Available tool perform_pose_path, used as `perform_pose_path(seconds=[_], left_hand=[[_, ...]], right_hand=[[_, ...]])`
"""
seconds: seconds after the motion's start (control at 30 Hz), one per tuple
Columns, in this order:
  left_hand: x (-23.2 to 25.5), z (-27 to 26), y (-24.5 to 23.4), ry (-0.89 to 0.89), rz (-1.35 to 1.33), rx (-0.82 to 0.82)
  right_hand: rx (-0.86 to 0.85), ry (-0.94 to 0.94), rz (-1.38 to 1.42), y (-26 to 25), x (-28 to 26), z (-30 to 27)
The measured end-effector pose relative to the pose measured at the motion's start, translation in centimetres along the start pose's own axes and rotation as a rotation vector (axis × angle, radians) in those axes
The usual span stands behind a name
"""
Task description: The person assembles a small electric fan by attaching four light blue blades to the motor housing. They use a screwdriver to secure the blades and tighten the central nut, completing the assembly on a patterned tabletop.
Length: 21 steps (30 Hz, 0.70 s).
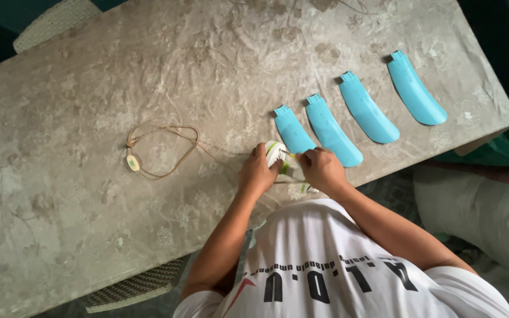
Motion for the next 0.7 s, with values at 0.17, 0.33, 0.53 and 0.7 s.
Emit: perform_pose_path(seconds=[0.17, 0.33, 0.53, 0.7], left_hand=[[0.1, 0.0, -0.2, -0.013, 0.01, -0.027], [-0.3, 0.0, -0.4, 0.078, -0.028, -0.007], [-1.8, 0.3, -0.2, 0.108, -0.008, -0.056], [-2.1, 0.1, -0.4, 0.164, -0.009, -0.061]], right_hand=[[-0.018, -0.031, 0.099, -0.5, -0.1, 0.5], [0.119, -0.07, 0.138, -1.8, -2.0, -0.8], [0.033, 0.194, 0.088, 0.2, -1.9, -1.9], [0.128, 0.121, 0.193, 0.1, -2.2, -2.5]])
Point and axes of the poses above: each hand's wrist, its own z-axis towards the middle knuckle, its own y-axis out of the palm, x = y × z, the point moved 2 cm from there along z, towards the middle knuckle, and after that the axes turned 8 degrees about -z, right-handed, at the moved point
